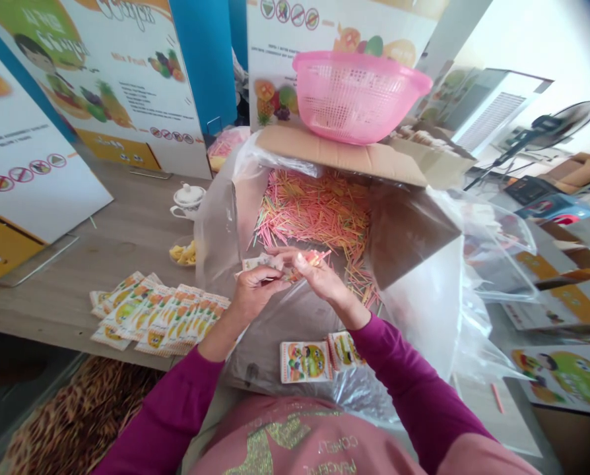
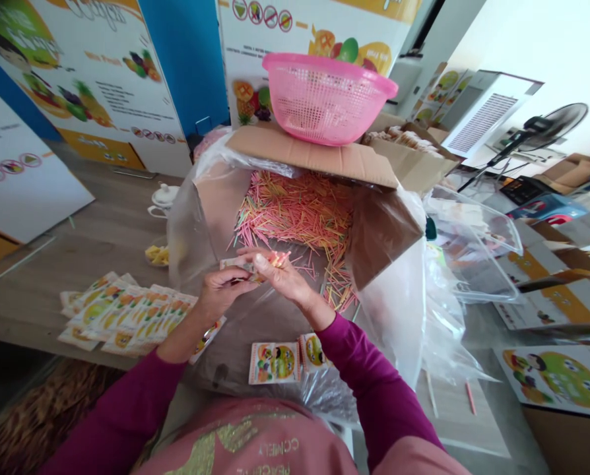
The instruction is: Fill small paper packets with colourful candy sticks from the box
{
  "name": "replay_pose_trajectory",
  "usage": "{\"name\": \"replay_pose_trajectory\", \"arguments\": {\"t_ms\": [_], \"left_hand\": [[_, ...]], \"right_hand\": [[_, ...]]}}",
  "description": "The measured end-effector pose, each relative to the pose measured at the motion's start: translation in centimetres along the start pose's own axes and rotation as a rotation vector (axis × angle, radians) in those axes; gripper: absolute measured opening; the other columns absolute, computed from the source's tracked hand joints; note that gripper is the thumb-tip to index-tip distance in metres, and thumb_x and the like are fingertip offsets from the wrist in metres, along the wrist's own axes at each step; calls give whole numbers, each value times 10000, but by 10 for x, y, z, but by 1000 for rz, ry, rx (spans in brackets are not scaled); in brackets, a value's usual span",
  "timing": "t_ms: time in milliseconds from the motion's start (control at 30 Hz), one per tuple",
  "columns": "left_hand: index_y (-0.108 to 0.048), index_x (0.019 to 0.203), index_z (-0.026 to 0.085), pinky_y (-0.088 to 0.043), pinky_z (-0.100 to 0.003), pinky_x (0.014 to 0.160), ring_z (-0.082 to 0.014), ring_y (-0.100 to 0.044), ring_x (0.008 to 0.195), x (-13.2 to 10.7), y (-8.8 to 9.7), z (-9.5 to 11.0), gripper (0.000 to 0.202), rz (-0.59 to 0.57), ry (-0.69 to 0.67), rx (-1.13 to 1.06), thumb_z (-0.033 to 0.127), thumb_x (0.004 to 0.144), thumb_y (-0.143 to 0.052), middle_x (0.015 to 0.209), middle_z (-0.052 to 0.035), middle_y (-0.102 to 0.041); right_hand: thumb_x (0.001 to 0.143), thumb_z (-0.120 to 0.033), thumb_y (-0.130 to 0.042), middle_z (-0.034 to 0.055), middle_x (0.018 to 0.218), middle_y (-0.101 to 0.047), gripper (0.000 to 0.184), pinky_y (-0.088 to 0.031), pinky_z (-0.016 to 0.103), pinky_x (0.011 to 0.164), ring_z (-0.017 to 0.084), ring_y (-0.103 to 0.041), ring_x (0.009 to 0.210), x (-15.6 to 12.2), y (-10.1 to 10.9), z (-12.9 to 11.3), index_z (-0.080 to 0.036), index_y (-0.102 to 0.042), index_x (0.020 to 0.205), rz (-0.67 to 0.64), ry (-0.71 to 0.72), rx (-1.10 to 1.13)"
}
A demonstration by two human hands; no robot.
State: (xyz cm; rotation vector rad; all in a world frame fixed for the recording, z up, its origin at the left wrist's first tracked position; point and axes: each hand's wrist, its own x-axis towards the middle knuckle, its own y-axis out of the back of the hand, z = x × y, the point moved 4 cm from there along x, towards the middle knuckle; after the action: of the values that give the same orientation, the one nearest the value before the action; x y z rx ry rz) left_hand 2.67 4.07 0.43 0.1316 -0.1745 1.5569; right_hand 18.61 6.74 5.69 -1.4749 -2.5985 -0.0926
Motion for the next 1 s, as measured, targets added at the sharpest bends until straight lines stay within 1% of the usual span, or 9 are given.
{"name": "replay_pose_trajectory", "arguments": {"t_ms": [133,333,500,600,667,767,833,900,1000], "left_hand": [[-862,766,231,-614,-380,865,-221,-754,851,11,-16,-1,278,-6,74,-159,426,628,-1003,853,-38,-840],[-870,808,203,-597,-348,775,-178,-715,737,23,-32,-14,362,37,229,-360,434,575,-1025,797,-29,-817],[-846,822,198,-599,-332,773,-179,-710,754,18,-33,-7,367,52,201,-374,492,652,-984,805,-20,-800],[-810,797,200,-576,-307,725,-179,-690,739,-7,-26,2,361,51,168,-246,547,756,-901,769,-10,-770],[-789,792,202,-549,-289,683,-173,-664,716,-36,-19,7,354,39,154,-113,550,854,-812,737,-7,-745],[-792,832,216,-510,-277,664,-165,-640,710,-88,-7,11,262,5,139,124,435,953,-716,737,-1,-733],[-803,878,234,-509,-295,689,-174,-643,721,-117,5,10,135,4,103,285,318,940,-719,764,-4,-742],[-801,901,247,-515,-327,736,-199,-657,763,-134,20,7,120,32,29,484,200,921,-692,802,-24,-752],[-799,954,243,-518,-385,791,-256,-670,869,-140,39,1,242,57,-54,830,124,962,-589,862,-81,-764]], "right_hand": [[820,-943,-688,118,1236,-816,793,-578,482,1095,317,-743,1199,11,3,-5,-236,-847,1142,-14,5,43],[985,-949,-331,152,1426,-742,907,-610,468,1026,321,-708,1292,15,25,-8,-261,-704,1444,329,80,41],[1022,-812,-541,92,1462,-734,674,-442,499,1271,309,-626,1422,-9,24,-9,-290,-776,1377,130,162,-281],[924,-663,-791,81,1402,-754,632,-576,443,1085,282,-711,1226,-30,23,0,-316,-731,1449,165,99,-237],[833,-520,-908,70,1185,-814,553,-621,381,885,252,-742,986,-48,13,13,-289,-792,1322,170,11,-187],[865,-392,-855,34,819,-784,174,-583,326,700,214,-699,725,-75,-19,38,-232,-834,929,32,-133,-156],[901,-354,-786,24,739,-749,139,-557,308,655,198,-674,660,-88,-41,51,-224,-817,865,-28,-193,-162],[890,-332,-765,26,774,-755,185,-561,306,660,196,-677,662,-91,-58,61,-229,-831,1030,-29,-214,-211],[848,-298,-775,83,1040,-788,536,-596,338,717,206,-698,724,-86,-71,68,-239,-743,1380,39,-167,-437]]}}
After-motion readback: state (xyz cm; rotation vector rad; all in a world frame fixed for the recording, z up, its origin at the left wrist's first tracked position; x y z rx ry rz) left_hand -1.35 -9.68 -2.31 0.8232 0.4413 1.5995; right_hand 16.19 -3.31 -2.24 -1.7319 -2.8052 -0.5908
